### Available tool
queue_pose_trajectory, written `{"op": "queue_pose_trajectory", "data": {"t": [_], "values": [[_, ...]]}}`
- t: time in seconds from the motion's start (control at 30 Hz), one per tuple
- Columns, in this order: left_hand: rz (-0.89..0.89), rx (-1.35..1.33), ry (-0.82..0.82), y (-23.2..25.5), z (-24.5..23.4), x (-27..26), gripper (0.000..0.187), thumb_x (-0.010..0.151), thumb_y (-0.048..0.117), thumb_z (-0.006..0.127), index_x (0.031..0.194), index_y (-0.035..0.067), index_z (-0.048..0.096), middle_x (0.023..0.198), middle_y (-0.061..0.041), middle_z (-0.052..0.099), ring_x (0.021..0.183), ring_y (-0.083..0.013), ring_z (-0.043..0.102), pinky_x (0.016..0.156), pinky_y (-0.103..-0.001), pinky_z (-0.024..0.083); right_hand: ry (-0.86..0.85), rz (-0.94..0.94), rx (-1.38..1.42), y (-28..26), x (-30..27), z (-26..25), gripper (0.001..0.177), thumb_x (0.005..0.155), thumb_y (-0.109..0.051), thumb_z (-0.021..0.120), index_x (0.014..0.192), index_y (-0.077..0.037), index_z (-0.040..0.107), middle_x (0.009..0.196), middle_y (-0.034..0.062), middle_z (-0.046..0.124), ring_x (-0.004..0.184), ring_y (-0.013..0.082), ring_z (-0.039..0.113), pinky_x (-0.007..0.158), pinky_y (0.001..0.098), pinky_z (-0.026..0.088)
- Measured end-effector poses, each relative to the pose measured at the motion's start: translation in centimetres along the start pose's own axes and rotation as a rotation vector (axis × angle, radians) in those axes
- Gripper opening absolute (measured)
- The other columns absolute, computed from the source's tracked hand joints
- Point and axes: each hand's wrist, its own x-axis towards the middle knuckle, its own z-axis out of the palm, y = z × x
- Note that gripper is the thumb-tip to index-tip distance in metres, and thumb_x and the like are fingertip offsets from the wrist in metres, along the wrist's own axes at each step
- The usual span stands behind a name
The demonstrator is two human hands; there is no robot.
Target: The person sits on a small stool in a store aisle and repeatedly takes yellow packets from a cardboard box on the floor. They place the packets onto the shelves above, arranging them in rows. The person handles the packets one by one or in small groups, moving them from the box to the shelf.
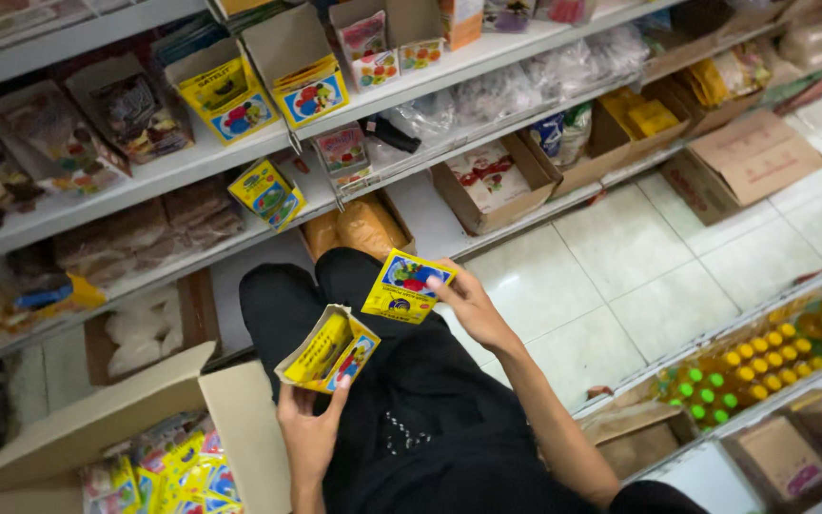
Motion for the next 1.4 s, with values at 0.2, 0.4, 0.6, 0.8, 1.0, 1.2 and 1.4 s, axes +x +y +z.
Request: {"op": "queue_pose_trajectory", "data": {"t": [0.2,0.4,0.6,0.8,1.0,1.2,1.4], "values": [[-0.006,-0.016,0.002,-0.1,-0.8,2.3,0.066,0.08,0.001,0.079,0.138,-0.004,0.048,0.132,-0.018,0.063,0.123,-0.0236,0.062,0.105,-0.036,0.048,0.101,0.06,-0.001,1.5,0.2,1.0,0.036,0.107,-0.033,0.054,0.125,-0.004,0.064,0.112,0.0035,0.068,0.109,0.0132,0.062,0.098,0.0343,0.052],[-0.011,-0.02,-0.004,-0.7,-3.5,1.4,0.062,0.083,0.0,0.079,0.136,-0.007,0.048,0.132,-0.02,0.061,0.123,-0.0254,0.062,0.109,-0.037,0.047,0.194,0.128,0.081,2.2,-0.6,2.5,0.039,0.104,-0.035,0.055,0.128,-0.006,0.064,0.116,0.0052,0.072,0.11,0.0143,0.066,0.098,0.0337,0.052],[0.015,-0.052,0.053,-1.5,-4.6,1.2,0.063,0.082,0.0,0.079,0.137,-0.007,0.048,0.134,-0.019,0.06,0.124,-0.0253,0.062,0.109,-0.038,0.048,0.236,0.119,0.227,1.3,0.0,3.7,0.037,0.103,-0.032,0.057,0.127,-0.004,0.063,0.119,0.0053,0.071,0.114,0.0142,0.066,0.102,0.0348,0.049],[0.009,-0.069,0.102,-2.8,-4.8,-0.3,0.062,0.084,0.0,0.079,0.137,-0.008,0.047,0.134,-0.02,0.06,0.123,-0.0248,0.061,0.11,-0.038,0.047,0.32,0.089,0.335,1.8,0.3,4.4,0.035,0.102,-0.029,0.058,0.128,-0.005,0.064,0.12,0.0055,0.072,0.113,0.0139,0.066,0.102,0.0319,0.048],[-0.017,-0.096,0.076,-2.6,-4.9,-0.7,0.063,0.083,0.001,0.08,0.137,-0.007,0.048,0.133,-0.019,0.062,0.123,-0.0247,0.062,0.11,-0.038,0.046,0.411,-0.036,0.193,-0.4,0.2,2.6,0.03,0.104,-0.024,0.058,0.124,-0.004,0.066,0.113,0.0036,0.071,0.104,0.0119,0.064,0.094,0.0297,0.047],[-0.029,-0.172,0.082,-2.9,-4.2,-0.6,0.067,0.082,0.001,0.081,0.139,-0.004,0.047,0.135,-0.017,0.06,0.125,-0.0234,0.061,0.112,-0.037,0.045,0.391,-0.133,0.267,-3.6,-2.0,0.8,0.027,0.106,-0.023,0.056,0.123,-0.003,0.062,0.116,0.0048,0.07,0.109,0.0143,0.066,0.099,0.032,0.049],[-0.015,-0.175,0.071,-2.5,-3.3,-1.1,0.064,0.081,-0.002,0.081,0.137,-0.004,0.05,0.133,-0.017,0.063,0.124,-0.0235,0.062,0.109,-0.037,0.047,0.288,-0.06,0.329,-4.0,-2.2,2.9,0.023,0.103,-0.021,0.055,0.12,-0.007,0.061,0.115,0.0047,0.07,0.109,0.0146,0.066,0.099,0.032,0.049]]}}
